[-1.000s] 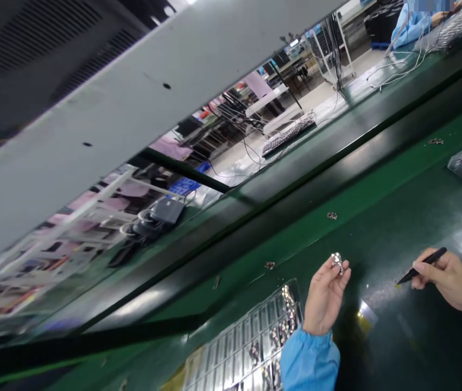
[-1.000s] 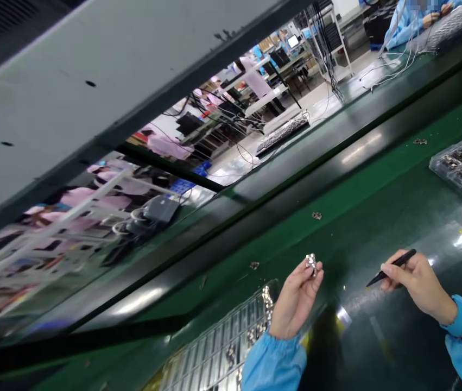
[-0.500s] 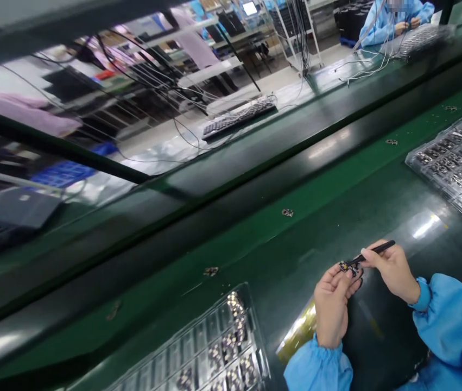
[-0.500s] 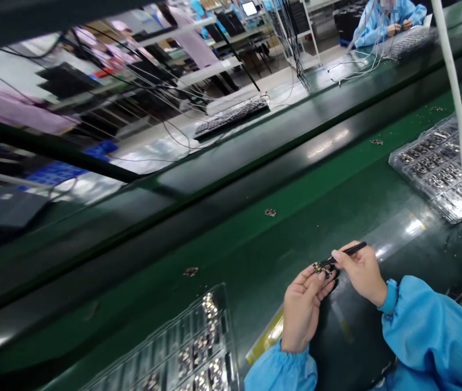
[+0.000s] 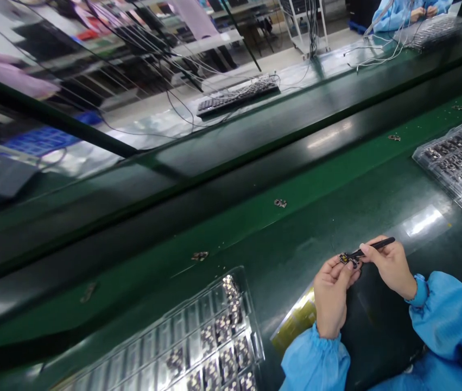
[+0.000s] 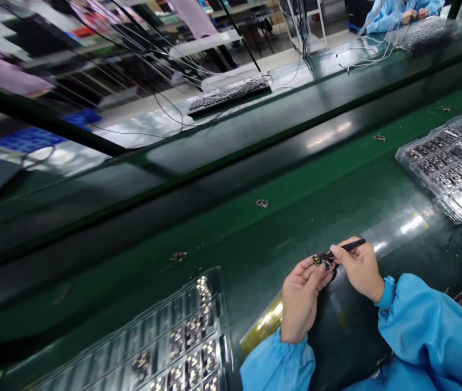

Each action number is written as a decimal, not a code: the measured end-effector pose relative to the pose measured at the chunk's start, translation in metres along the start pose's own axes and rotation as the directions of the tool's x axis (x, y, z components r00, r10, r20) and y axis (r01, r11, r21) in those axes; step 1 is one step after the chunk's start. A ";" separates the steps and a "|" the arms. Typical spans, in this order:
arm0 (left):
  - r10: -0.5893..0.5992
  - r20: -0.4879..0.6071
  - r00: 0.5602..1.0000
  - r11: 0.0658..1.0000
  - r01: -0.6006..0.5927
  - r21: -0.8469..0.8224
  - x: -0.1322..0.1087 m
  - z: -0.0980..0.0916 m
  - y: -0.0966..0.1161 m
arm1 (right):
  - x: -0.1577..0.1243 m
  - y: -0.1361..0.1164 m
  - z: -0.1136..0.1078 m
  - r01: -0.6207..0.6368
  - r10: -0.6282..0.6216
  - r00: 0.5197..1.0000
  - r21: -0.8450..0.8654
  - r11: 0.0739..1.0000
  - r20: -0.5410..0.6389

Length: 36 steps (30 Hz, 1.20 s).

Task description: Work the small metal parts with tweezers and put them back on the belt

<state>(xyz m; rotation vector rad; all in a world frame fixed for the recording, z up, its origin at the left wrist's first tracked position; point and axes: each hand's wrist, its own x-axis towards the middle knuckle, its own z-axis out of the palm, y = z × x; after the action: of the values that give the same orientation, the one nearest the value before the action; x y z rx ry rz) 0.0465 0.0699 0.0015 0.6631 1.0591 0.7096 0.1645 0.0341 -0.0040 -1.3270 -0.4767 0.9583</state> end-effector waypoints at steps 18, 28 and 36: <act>0.006 -0.007 1.000 1.000 -0.006 -0.003 0.000 -0.003 -0.002 | -0.003 0.000 0.000 0.064 -0.064 0.998 -0.091 0.994 0.001; 0.051 -0.047 0.998 0.999 -0.050 0.012 -0.002 -0.009 -0.005 | -0.015 -0.007 -0.005 0.557 -0.540 0.829 -0.312 0.769 0.149; 0.188 -0.114 0.976 0.970 -0.166 0.179 0.043 -0.010 0.052 | -0.009 0.001 -0.016 0.602 -0.614 0.779 -0.418 0.680 0.124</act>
<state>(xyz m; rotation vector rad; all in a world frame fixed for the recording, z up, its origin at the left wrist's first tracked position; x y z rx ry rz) 0.0410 0.1366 0.0150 0.8751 1.1992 0.8327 0.1718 0.0173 -0.0068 -1.4278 -1.0900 0.2641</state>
